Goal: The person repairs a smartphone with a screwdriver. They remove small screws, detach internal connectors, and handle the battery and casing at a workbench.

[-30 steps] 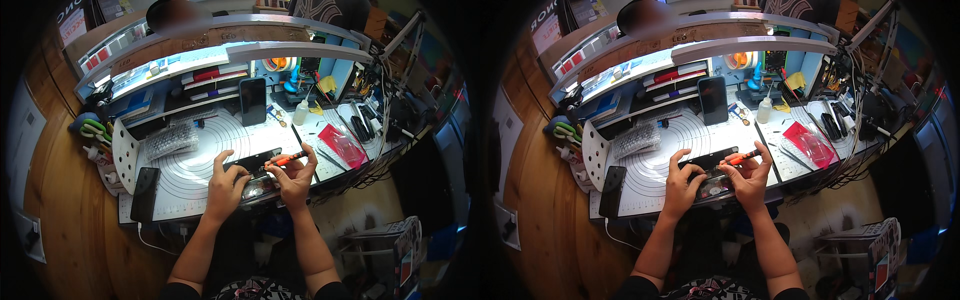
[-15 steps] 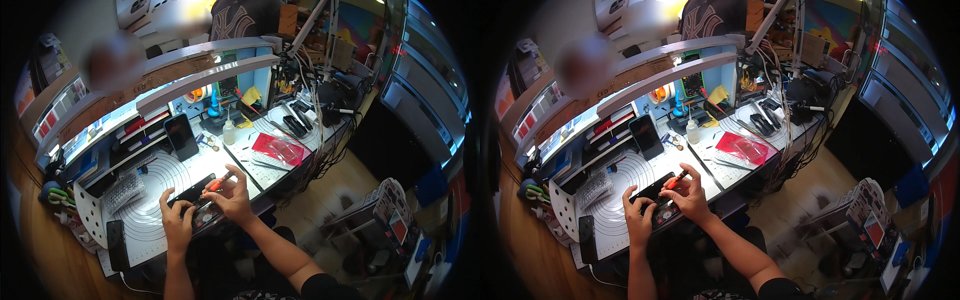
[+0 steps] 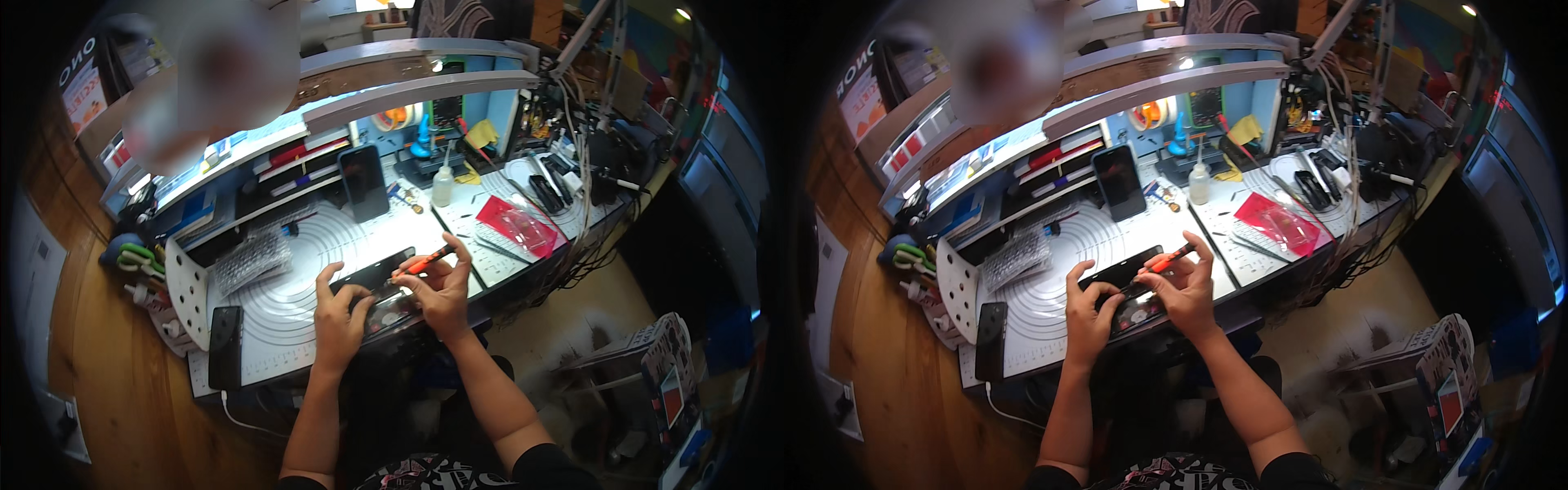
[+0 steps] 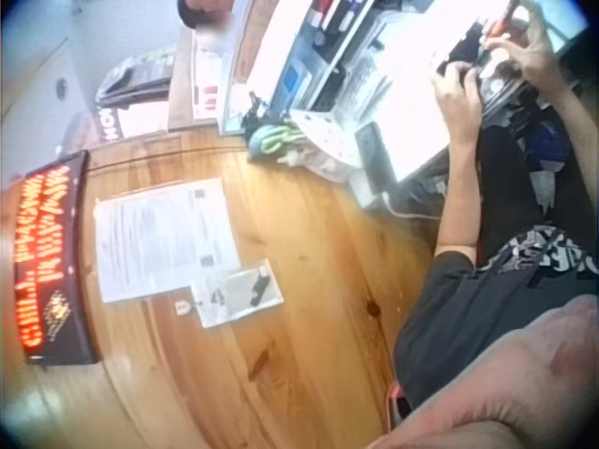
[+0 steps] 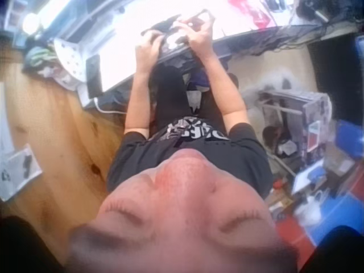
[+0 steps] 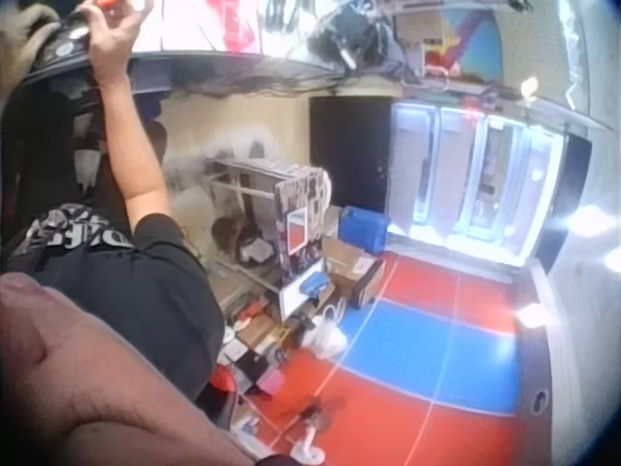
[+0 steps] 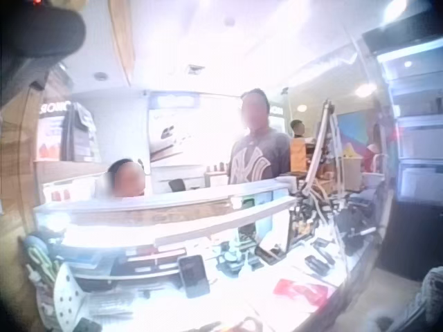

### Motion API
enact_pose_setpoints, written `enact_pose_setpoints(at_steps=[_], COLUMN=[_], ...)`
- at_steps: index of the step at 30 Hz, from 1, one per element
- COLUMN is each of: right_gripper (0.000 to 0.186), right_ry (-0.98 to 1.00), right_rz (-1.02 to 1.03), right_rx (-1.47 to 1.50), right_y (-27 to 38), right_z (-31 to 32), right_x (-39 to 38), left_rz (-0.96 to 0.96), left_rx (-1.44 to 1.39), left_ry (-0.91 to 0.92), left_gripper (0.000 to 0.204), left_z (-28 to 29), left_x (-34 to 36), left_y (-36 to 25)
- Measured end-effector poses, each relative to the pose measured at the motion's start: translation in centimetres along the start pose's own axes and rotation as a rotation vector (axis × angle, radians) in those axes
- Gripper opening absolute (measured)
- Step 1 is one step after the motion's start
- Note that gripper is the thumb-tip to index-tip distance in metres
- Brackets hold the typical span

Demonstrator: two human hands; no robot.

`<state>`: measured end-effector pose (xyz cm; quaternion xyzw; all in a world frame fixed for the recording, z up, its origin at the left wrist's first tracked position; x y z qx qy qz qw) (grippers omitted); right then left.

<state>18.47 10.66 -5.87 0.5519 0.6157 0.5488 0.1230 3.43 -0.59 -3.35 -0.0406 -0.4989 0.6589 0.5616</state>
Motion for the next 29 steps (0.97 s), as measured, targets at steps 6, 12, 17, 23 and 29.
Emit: enact_pose_setpoints(at_steps=[6,12,17,23,29], right_gripper=[0.084,0.084,0.085,0.086,0.086], right_ry=[-0.005,0.017,0.02,0.022,0.037], right_rz=[0.029,0.027,0.047,0.026,0.034], right_rx=[-0.073,-0.063,-0.104,-0.105,-0.094], right_y=[0.57,0.58,0.33,0.22,0.1], right_z=[-0.66,-0.54,-0.17,-0.22,-0.2], right_x=[-0.09,-0.13,-0.17,-0.22,-0.21], left_rz=[0.017,0.056,0.019,0.078,0.018], left_rx=[-0.023,-0.044,-0.029,-0.057,-0.024], left_ry=[0.003,0.014,0.005,0.021,0.006], left_gripper=[0.009,0.01,0.01,0.01,0.011], left_z=[0.49,0.43,0.27,0.41,0.29], left_x=[-0.3,-0.35,-0.27,-0.19,-0.29], left_y=[0.3,0.18,0.13,-0.04,0.37])
Point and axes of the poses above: each hand's wrist, its own x-axis towards the middle knuckle, its own z-axis out of the back of the hand, y = z × x, the point moved 2 cm from there along x, towards the middle knuckle, and after that the axes turned 4 degrees about -z, right-handed, at the moved point
